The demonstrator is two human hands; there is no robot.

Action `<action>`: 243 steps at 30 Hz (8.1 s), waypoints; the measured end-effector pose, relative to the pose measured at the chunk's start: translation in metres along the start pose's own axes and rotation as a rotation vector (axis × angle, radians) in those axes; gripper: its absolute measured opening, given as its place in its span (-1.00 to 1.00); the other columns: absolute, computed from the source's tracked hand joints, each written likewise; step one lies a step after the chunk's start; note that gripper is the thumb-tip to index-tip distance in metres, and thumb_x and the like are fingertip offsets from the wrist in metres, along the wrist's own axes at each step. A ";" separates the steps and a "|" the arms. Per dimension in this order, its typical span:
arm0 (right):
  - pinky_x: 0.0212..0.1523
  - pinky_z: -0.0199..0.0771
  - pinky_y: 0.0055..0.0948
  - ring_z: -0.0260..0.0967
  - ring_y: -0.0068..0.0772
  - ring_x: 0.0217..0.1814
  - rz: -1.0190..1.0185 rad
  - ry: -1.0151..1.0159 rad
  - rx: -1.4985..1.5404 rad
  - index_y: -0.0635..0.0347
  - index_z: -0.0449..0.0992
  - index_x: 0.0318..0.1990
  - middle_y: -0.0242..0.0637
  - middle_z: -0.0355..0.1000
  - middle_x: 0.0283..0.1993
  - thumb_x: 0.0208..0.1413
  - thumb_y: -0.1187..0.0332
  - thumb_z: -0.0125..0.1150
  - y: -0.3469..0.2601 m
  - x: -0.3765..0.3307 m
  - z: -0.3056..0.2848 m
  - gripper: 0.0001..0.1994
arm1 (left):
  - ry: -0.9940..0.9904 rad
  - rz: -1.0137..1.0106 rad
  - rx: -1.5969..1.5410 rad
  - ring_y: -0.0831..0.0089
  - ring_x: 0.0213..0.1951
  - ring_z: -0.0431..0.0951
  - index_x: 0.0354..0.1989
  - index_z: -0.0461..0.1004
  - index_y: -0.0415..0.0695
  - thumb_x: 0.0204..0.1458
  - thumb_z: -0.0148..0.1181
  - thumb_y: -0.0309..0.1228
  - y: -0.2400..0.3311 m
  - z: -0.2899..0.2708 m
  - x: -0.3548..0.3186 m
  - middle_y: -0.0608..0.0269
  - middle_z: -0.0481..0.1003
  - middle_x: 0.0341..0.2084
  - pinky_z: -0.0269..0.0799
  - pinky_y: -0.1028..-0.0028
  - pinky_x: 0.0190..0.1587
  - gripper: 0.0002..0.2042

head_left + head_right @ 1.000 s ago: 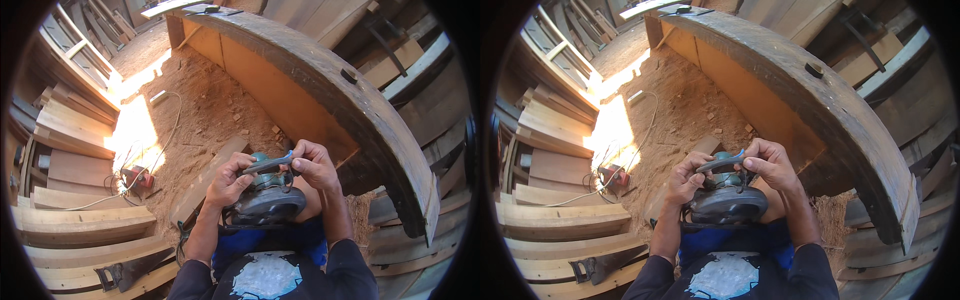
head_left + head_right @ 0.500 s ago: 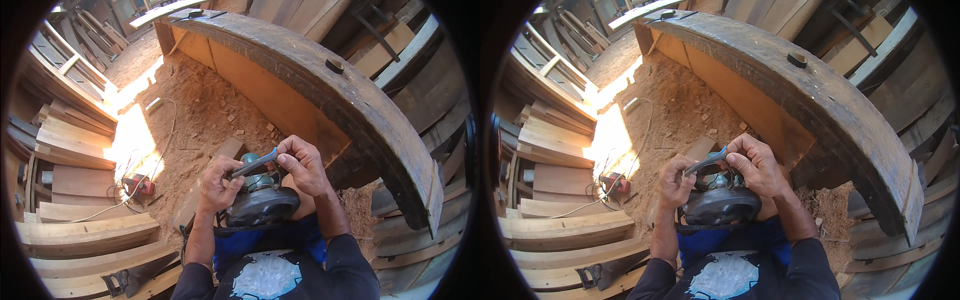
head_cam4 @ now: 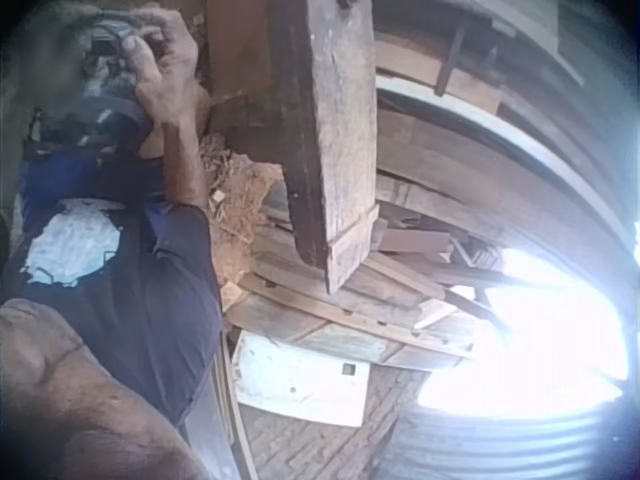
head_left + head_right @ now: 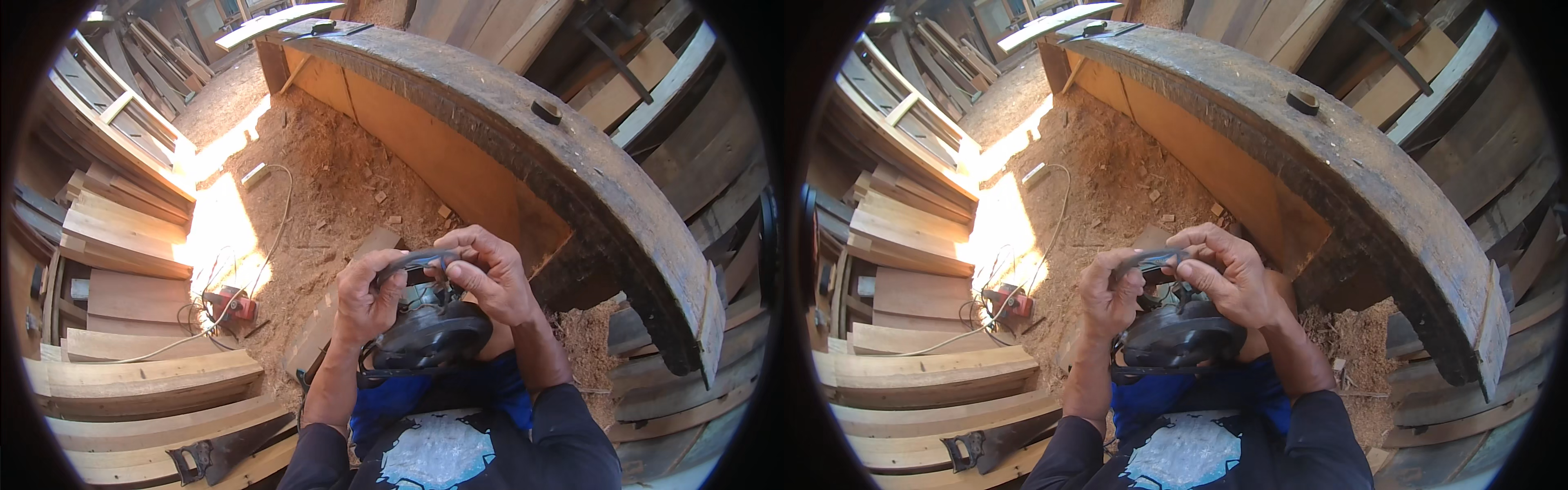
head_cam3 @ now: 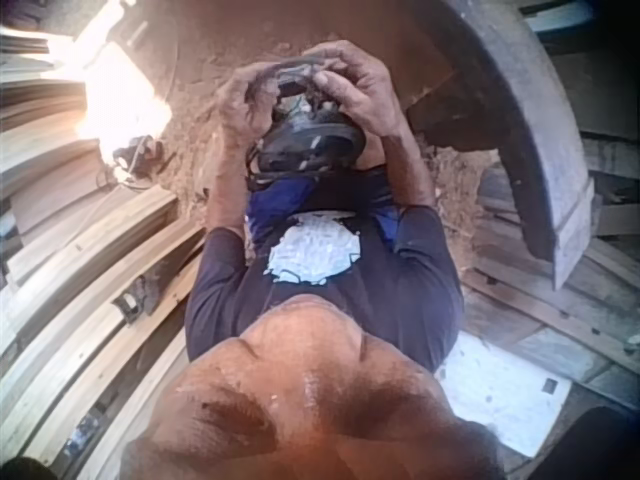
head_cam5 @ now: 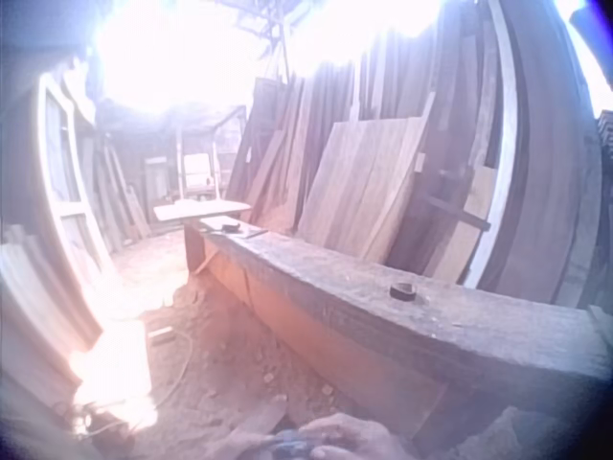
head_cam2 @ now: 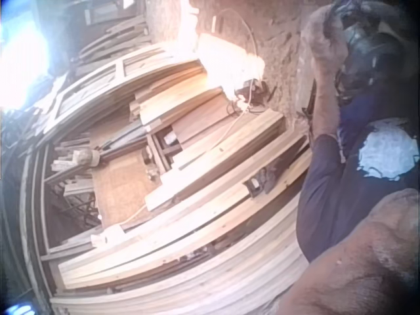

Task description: The person repairs a circular saw by stripping and connecting electrical wires using their hands and a hammer.

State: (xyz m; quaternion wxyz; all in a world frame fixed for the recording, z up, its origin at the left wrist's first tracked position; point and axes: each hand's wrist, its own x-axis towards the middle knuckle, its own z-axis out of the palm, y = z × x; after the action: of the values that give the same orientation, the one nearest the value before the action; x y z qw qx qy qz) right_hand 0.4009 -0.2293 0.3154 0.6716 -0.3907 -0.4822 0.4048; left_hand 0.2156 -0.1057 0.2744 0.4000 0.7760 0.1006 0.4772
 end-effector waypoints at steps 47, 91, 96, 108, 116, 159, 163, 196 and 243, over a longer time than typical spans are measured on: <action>-0.18 0.45 -0.08 0.48 0.02 -0.24 -0.176 -0.073 -0.958 0.23 0.64 -0.26 -0.13 0.55 -0.36 0.17 0.38 0.27 -0.005 0.005 0.001 -0.88 | -0.017 -0.083 0.173 0.29 -0.23 0.61 -0.10 0.68 -0.14 0.04 0.45 -0.51 0.026 0.010 0.018 0.13 0.51 -0.18 0.57 0.38 -0.23 -0.77; -0.23 0.48 -0.42 0.48 -0.50 -0.27 0.132 -0.391 -0.522 0.28 0.67 -0.18 -0.33 0.56 -0.35 0.15 0.40 0.43 -0.033 0.037 -0.038 -0.84 | 0.078 -0.127 -0.173 0.66 -0.43 0.36 -0.22 0.64 -0.24 0.06 0.43 -0.59 0.012 0.007 0.004 0.37 0.40 -0.41 0.22 0.62 -0.41 -0.87; -0.26 0.46 -0.45 0.45 -0.62 -0.29 0.181 -0.380 -0.439 0.27 0.68 -0.17 -0.40 0.57 -0.37 0.16 0.36 0.45 -0.029 0.041 -0.038 -0.82 | 0.075 -0.150 -0.214 0.66 -0.42 0.33 -0.23 0.64 -0.24 0.07 0.42 -0.59 0.012 0.004 0.005 0.39 0.37 -0.41 0.18 0.63 -0.39 -0.89; -0.20 0.49 -0.36 0.51 -0.44 -0.28 0.146 -0.431 -0.595 0.26 0.65 -0.17 -0.29 0.58 -0.34 0.16 0.37 0.42 -0.034 0.043 -0.031 -0.83 | 0.063 -0.182 -0.264 0.64 -0.37 0.40 -0.23 0.64 -0.24 0.07 0.43 -0.59 0.012 0.001 0.001 0.35 0.45 -0.36 0.27 0.62 -0.35 -0.88; -0.16 0.50 -0.31 0.54 -0.39 -0.21 0.116 -0.448 -0.644 0.24 0.60 -0.13 -0.25 0.59 -0.28 0.21 0.38 0.36 -0.023 0.040 -0.034 -0.84 | 0.055 -0.161 -0.283 0.66 -0.35 0.42 -0.21 0.63 -0.26 0.07 0.42 -0.60 0.011 0.002 0.001 0.34 0.45 -0.31 0.31 0.63 -0.33 -0.86; -0.24 0.46 -0.58 0.44 -0.65 -0.25 0.128 -0.345 -0.077 0.31 0.51 -0.17 -0.31 0.58 -0.22 0.31 0.29 0.29 0.015 0.018 -0.077 -0.78 | -0.075 -0.155 -0.242 0.44 0.02 0.47 0.05 0.45 -0.23 0.01 0.10 -0.78 -0.032 0.001 -0.013 0.03 0.42 0.14 0.49 0.46 0.07 -0.61; -0.25 0.43 -0.59 0.40 -0.66 -0.27 0.151 -0.397 -0.058 0.31 0.51 -0.18 -0.34 0.58 -0.22 0.32 0.34 0.28 0.009 0.023 -0.080 -0.81 | -0.039 -0.185 -0.229 0.35 0.10 0.46 0.30 0.34 -0.23 0.01 0.18 -0.71 -0.002 -0.007 0.004 -0.04 0.35 0.30 0.51 0.38 0.10 -0.42; -0.05 0.59 -0.46 0.57 -0.51 -0.13 0.093 -0.188 0.028 0.28 0.49 -0.13 -0.26 0.60 -0.19 0.32 0.30 0.29 0.035 0.003 -0.070 -0.79 | -0.127 -0.131 -0.058 0.41 -0.19 0.61 0.05 0.60 -0.25 0.04 0.25 -0.69 -0.020 -0.017 -0.001 0.15 0.58 -0.21 0.52 0.48 -0.12 -0.64; -0.15 0.54 -0.55 0.52 -0.63 -0.19 0.052 -0.146 0.049 0.25 0.51 -0.15 -0.30 0.61 -0.18 0.32 0.40 0.28 0.029 -0.001 -0.073 -0.88 | -0.022 0.037 0.033 0.34 -0.28 0.57 -0.03 0.61 -0.24 0.03 0.32 -0.63 -0.025 -0.003 0.000 0.15 0.59 -0.35 0.48 0.45 -0.28 -0.71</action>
State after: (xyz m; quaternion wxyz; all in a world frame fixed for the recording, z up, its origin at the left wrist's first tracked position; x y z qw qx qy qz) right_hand 0.4665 -0.2292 0.2719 0.6334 -0.3560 -0.5095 0.4610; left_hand 0.2185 -0.0878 0.2575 0.3793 0.7894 0.0894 0.4742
